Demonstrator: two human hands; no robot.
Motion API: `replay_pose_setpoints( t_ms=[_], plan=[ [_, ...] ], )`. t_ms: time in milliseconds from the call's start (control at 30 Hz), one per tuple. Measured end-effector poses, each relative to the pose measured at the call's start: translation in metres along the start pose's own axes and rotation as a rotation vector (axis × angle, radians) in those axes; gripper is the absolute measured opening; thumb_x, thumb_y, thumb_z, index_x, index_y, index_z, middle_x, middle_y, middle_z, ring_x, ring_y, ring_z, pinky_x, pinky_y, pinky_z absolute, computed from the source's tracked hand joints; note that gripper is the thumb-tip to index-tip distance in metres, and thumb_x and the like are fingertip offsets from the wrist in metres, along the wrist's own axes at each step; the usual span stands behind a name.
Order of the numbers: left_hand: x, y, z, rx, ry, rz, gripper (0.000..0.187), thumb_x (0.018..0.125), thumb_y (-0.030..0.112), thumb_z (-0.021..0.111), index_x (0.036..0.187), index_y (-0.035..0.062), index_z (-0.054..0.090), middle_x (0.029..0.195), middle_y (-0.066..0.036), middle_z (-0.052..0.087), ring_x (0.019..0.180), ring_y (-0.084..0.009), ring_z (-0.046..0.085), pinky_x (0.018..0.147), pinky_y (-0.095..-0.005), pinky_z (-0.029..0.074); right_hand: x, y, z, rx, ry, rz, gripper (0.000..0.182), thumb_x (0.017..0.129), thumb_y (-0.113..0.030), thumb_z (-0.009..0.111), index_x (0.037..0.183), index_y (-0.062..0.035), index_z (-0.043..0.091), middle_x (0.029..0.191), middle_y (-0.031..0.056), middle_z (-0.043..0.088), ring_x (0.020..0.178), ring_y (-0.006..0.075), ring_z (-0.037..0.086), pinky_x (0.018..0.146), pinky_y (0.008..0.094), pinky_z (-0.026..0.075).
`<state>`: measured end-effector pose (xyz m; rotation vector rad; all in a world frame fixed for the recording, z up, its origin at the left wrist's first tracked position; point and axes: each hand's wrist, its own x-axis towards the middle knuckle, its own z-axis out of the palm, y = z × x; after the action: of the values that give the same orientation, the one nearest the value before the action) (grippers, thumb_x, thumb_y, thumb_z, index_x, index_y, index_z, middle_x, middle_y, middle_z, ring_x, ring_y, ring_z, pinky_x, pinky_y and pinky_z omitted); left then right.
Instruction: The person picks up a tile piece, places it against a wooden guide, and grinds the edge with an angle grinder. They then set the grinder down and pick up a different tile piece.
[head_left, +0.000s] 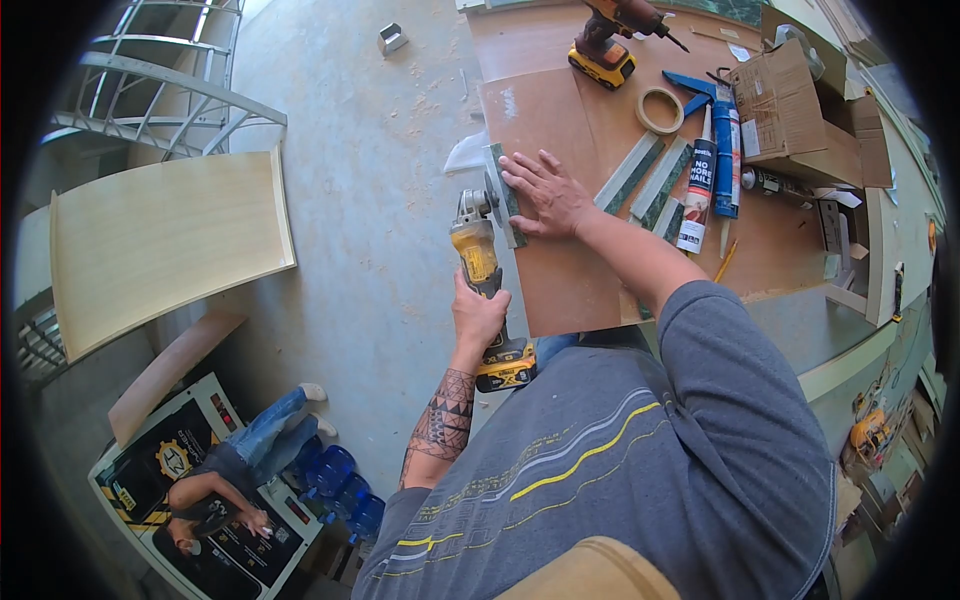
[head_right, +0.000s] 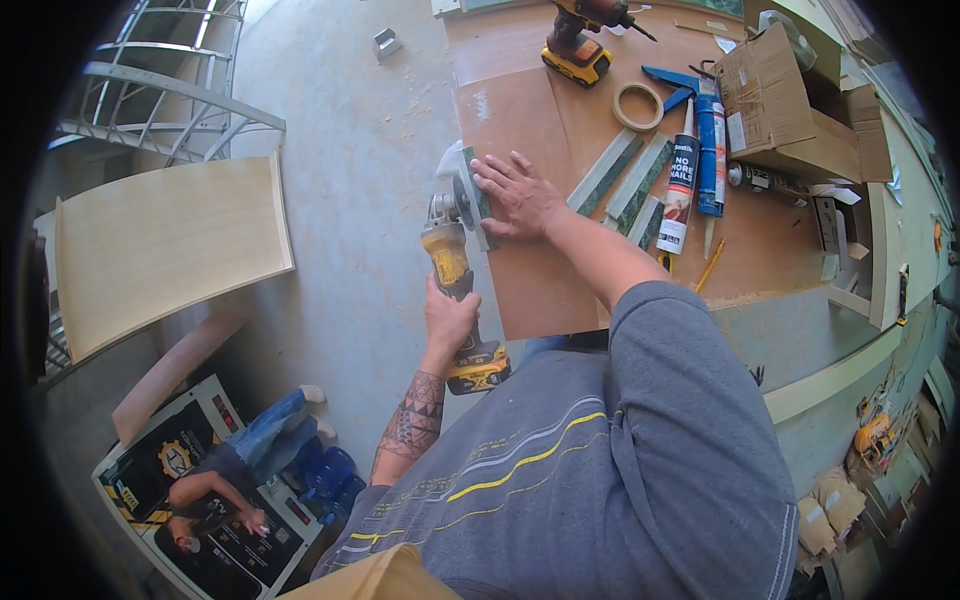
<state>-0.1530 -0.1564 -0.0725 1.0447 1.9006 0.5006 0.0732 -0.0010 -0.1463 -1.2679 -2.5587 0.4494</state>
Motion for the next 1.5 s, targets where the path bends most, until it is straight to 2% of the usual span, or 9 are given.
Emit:
replay_pose_setpoints(
  t_ms=[267, 433, 767, 867, 1033, 1133, 1367, 1433, 1500],
  plan=[
    [-0.003, 0.0, -0.001, 0.008, -0.025, -0.014, 0.073, 0.083, 0.02, 0.078, 0.147, 0.0008, 0.048, 0.099, -0.019, 0.079, 0.084, -0.0315, 0.08, 0.083, -0.045, 0.064, -0.001, 0.001, 0.002, -0.004, -0.001, 0.005, 0.085, 0.102, -0.062, 0.062, 0.167, -0.0092, 0.046, 0.184, 0.0066, 0.031, 0.171, 0.024, 0.025, 0.141, 0.0527, 0.012],
    [-0.006, -0.001, -0.001, 0.001, -0.015, -0.011, 0.071, 0.083, 0.019, 0.078, 0.145, -0.0001, 0.048, 0.089, -0.015, 0.078, 0.076, -0.0287, 0.078, 0.077, -0.0433, 0.064, 0.0, 0.0, 0.002, -0.011, -0.025, 0.012, 0.087, 0.102, -0.064, 0.06, 0.168, -0.0094, 0.044, 0.184, 0.0065, 0.03, 0.172, 0.0231, 0.023, 0.141, 0.0522, 0.01],
    [-0.011, 0.002, -0.003, 0.005, -0.012, 0.003, 0.072, 0.083, 0.019, 0.078, 0.146, 0.0004, 0.048, 0.086, -0.013, 0.077, 0.072, -0.0254, 0.077, 0.073, -0.0417, 0.064, 0.0, -0.001, 0.0, -0.024, -0.045, 0.017, 0.088, 0.103, -0.063, 0.06, 0.17, -0.0093, 0.043, 0.184, 0.0065, 0.03, 0.172, 0.023, 0.023, 0.141, 0.0521, 0.01],
    [-0.01, -0.002, -0.003, 0.001, -0.013, -0.006, 0.074, 0.082, 0.02, 0.078, 0.147, 0.0001, 0.048, 0.09, -0.015, 0.078, 0.076, -0.0275, 0.078, 0.076, -0.043, 0.064, 0.0, -0.002, 0.0, -0.015, -0.041, 0.014, 0.087, 0.102, -0.064, 0.06, 0.169, -0.0097, 0.044, 0.184, 0.0065, 0.03, 0.172, 0.0232, 0.023, 0.141, 0.0524, 0.01],
    [-0.01, -0.004, -0.004, 0.024, -0.045, -0.046, 0.081, 0.082, 0.021, 0.078, 0.154, -0.0002, 0.045, 0.108, -0.022, 0.08, 0.094, -0.0356, 0.081, 0.089, -0.0466, 0.064, 0.001, -0.002, -0.003, 0.0, -0.012, 0.018, 0.084, 0.101, -0.062, 0.063, 0.166, -0.0109, 0.048, 0.183, 0.0063, 0.032, 0.171, 0.0231, 0.024, 0.141, 0.0532, 0.012],
    [-0.01, -0.006, -0.004, 0.017, -0.055, -0.043, 0.083, 0.083, 0.022, 0.078, 0.155, -0.0002, 0.045, 0.112, -0.023, 0.08, 0.099, -0.0373, 0.081, 0.093, -0.0469, 0.064, 0.002, -0.002, -0.003, -0.003, -0.024, 0.014, 0.084, 0.1, -0.061, 0.063, 0.166, -0.0104, 0.048, 0.184, 0.0057, 0.031, 0.171, 0.023, 0.024, 0.141, 0.0536, 0.012],
    [-0.015, -0.005, -0.005, 0.006, -0.034, -0.01, 0.083, 0.083, 0.022, 0.08, 0.156, -0.0004, 0.045, 0.115, -0.024, 0.08, 0.105, -0.039, 0.081, 0.097, -0.0476, 0.063, 0.002, -0.001, 0.0, -0.025, -0.039, 0.018, 0.085, 0.102, -0.06, 0.061, 0.168, -0.0099, 0.045, 0.184, 0.0052, 0.03, 0.171, 0.0229, 0.023, 0.141, 0.0534, 0.01],
    [-0.017, -0.005, -0.005, 0.003, -0.037, -0.022, 0.082, 0.084, 0.021, 0.079, 0.155, -0.0004, 0.045, 0.115, -0.024, 0.08, 0.105, -0.039, 0.081, 0.097, -0.0477, 0.063, 0.001, -0.001, 0.001, 0.006, 0.006, 0.0, 0.084, 0.099, -0.057, 0.068, 0.165, -0.011, 0.045, 0.183, 0.0072, 0.033, 0.17, 0.026, 0.027, 0.14, 0.0544, 0.012],
    [-0.017, -0.005, -0.004, -0.002, -0.046, -0.025, 0.082, 0.084, 0.021, 0.079, 0.155, -0.0006, 0.045, 0.115, -0.024, 0.08, 0.105, -0.0389, 0.081, 0.097, -0.0476, 0.063, 0.001, -0.001, 0.0, 0.006, 0.007, 0.004, 0.084, 0.099, -0.057, 0.068, 0.165, -0.0111, 0.045, 0.183, 0.0073, 0.033, 0.17, 0.0261, 0.027, 0.14, 0.0544, 0.012]
  ],
)
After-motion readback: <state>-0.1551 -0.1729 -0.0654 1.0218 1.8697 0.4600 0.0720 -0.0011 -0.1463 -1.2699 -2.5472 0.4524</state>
